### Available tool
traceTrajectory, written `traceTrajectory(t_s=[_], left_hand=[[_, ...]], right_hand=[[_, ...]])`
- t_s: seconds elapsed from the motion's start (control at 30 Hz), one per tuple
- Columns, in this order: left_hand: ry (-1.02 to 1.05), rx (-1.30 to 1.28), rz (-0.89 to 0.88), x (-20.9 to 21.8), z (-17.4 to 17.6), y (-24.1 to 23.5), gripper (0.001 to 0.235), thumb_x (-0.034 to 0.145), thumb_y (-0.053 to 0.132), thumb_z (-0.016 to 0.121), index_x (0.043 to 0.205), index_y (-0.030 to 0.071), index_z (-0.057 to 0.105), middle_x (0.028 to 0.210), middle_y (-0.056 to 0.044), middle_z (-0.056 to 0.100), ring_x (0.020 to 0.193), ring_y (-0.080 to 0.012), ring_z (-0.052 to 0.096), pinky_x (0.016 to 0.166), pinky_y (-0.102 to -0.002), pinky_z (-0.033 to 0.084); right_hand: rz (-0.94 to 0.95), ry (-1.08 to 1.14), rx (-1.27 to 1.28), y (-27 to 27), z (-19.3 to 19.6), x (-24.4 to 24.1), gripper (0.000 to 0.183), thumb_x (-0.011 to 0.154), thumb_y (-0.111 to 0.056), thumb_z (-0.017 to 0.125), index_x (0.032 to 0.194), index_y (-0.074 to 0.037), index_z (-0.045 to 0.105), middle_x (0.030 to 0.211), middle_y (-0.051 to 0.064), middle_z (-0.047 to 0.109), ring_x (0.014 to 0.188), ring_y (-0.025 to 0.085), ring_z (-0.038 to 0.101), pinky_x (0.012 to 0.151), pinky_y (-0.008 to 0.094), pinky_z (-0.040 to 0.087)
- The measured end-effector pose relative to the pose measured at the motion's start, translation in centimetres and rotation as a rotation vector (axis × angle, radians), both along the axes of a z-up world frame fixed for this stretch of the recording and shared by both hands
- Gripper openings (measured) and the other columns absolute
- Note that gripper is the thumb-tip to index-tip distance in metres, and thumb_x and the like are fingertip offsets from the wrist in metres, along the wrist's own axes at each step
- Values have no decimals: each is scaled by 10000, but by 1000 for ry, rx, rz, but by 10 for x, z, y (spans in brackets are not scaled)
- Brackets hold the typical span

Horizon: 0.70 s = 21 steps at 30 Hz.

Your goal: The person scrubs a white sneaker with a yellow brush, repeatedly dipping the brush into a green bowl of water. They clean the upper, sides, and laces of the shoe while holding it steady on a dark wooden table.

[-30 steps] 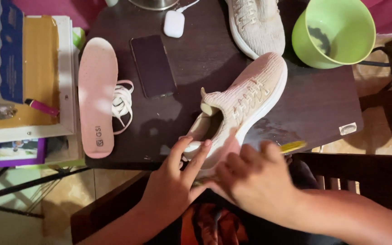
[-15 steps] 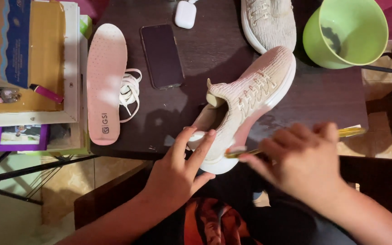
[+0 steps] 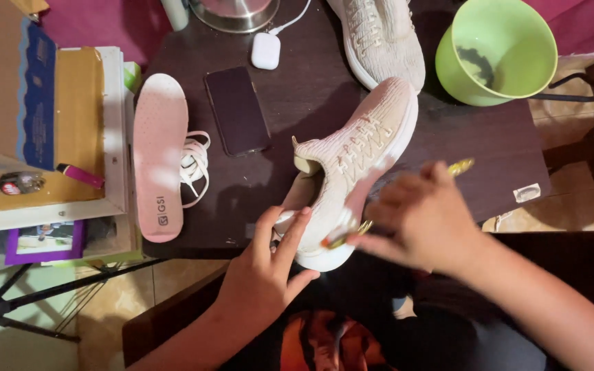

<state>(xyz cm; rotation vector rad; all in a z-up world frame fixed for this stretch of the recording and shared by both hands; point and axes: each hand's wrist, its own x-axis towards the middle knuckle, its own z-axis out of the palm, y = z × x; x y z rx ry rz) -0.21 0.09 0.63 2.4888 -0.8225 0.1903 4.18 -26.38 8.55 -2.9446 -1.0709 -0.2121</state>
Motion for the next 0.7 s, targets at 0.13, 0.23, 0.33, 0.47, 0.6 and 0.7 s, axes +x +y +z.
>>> traceTrajectory(t_s=[0.13,0.23,0.33,0.47,0.6,0.7], left_hand=[[-38,-9,-2,-2,-6,-1,1062,692,488,969,1531,85,458,1426,-228,453,999,-241,707,777,-321,611],[-98,27,-11,0,-9,-2,1085,711,544,954,1530,44,451,1397,-264,455,1170,-286,631,820,-314,625],[-10,-49,-14,-2,-10,-1,1007,763,448,937,1553,87,427,1420,-236,439,1142,-365,676,790,-393,634],[92,-32,-45,1,1,3,999,751,260,914,1574,64,383,1472,-221,379,1101,-286,661,826,-336,583],[70,-25,-43,1,-3,1,1093,691,354,982,1570,81,392,1475,-218,390,990,-250,695,829,-323,576],[84,-61,-41,-1,-7,0,1122,705,389,983,1579,68,358,1467,-247,387,1239,-358,629,874,-364,619]], right_hand=[[-137,71,59,-19,7,15,647,848,-779,442,611,-222,671,503,9,372,562,164,464,777,381,361],[-140,-22,43,-1,4,-3,668,866,-798,427,626,-227,679,493,-17,403,588,192,524,820,418,386],[59,-88,-18,25,-7,-30,640,979,-745,406,666,-236,634,577,-66,518,586,208,498,662,434,334],[57,-172,-103,25,3,-44,572,1015,-678,531,680,-215,556,680,-21,537,672,248,533,677,436,326],[-19,-179,-119,10,13,-44,589,959,-740,599,658,-238,531,668,-38,533,666,236,541,709,426,336],[77,-150,-129,22,5,-48,550,1005,-684,575,690,-233,579,676,-26,550,705,213,540,733,389,302]])
